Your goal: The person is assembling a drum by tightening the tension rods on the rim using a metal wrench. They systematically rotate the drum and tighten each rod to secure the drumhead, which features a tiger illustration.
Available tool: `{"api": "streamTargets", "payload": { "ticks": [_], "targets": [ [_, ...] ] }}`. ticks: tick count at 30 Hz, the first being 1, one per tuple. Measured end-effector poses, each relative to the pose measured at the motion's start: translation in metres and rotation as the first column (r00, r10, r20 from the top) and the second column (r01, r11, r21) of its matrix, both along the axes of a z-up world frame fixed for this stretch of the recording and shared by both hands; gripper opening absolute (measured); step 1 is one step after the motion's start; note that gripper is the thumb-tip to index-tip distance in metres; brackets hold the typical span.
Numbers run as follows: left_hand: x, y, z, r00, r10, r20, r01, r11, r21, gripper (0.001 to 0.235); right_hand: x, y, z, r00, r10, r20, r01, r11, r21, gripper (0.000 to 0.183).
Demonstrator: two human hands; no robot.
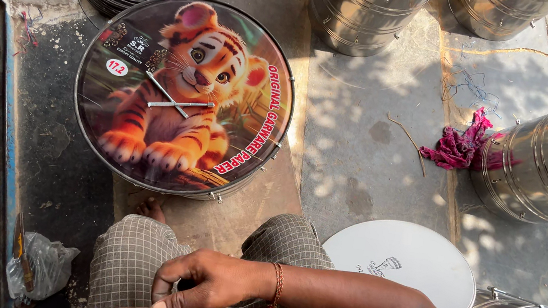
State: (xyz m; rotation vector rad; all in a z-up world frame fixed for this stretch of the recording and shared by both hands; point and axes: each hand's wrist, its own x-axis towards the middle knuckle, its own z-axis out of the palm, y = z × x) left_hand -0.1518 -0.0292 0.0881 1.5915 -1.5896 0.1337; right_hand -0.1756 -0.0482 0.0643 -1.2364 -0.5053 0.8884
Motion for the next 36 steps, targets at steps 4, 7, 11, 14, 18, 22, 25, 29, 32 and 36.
{"api": "streamTargets", "payload": {
  "ticks": [4, 7, 11, 14, 18, 22, 25, 29, 32, 36],
  "targets": [
    [-0.011, 0.002, 0.002, 0.997, -0.074, 0.034, 0.074, 0.997, 0.004, 0.013, -0.016, -0.027, 0.006, 1.000, -0.003, 0.013, 0.003, 1.000, 0.023, 0.033],
    [-0.014, 0.002, 0.001, 0.993, -0.111, 0.051, 0.112, 0.994, -0.010, 0.012, -0.012, -0.032, 0.013, 0.993, 0.003, 0.121, -0.004, 1.000, 0.010, 0.034],
    [-0.025, -0.005, 0.001, 0.978, -0.194, 0.078, 0.195, 0.981, -0.010, 0.011, 0.005, -0.008, 0.019, 0.912, -0.090, 0.400, 0.078, 0.996, 0.044, 0.034],
    [-0.035, -0.009, -0.001, 0.962, -0.260, 0.087, 0.262, 0.965, -0.006, 0.011, 0.002, -0.007, 0.019, 0.947, -0.078, 0.311, 0.058, 0.996, 0.073, 0.036],
    [-0.031, -0.012, -0.002, 0.933, -0.356, 0.060, 0.357, 0.934, -0.015, 0.010, 0.002, -0.050, 0.009, 0.968, -0.018, 0.252, 0.010, 0.999, 0.032, 0.036],
    [0.020, -0.014, -0.023, 0.986, -0.106, -0.127, 0.088, 0.986, -0.144, 0.010, 0.035, -0.144, -0.062, 0.831, -0.507, 0.229, 0.554, 0.793, -0.253, 0.024],
    [0.102, -0.015, -0.062, 0.878, 0.421, -0.228, -0.373, 0.900, 0.224, 0.015, 0.073, -0.223, -0.152, 0.590, -0.797, 0.126, 0.777, 0.519, -0.357, 0.020],
    [0.146, -0.017, -0.111, 0.750, 0.642, -0.155, -0.547, 0.735, 0.401, 0.023, 0.073, -0.248, -0.233, 0.409, -0.902, -0.141, 0.798, 0.428, -0.424, 0.012],
    [0.149, -0.028, -0.135, 0.782, 0.613, -0.114, -0.519, 0.742, 0.424, 0.028, 0.077, -0.220, -0.255, 0.432, -0.893, -0.129, 0.719, 0.427, -0.549, 0.011],
    [0.152, -0.047, -0.155, 0.794, 0.604, -0.071, -0.504, 0.720, 0.477, 0.027, 0.090, -0.192, -0.279, 0.546, -0.828, 0.124, 0.720, 0.389, -0.576, 0.026]
  ]
}}
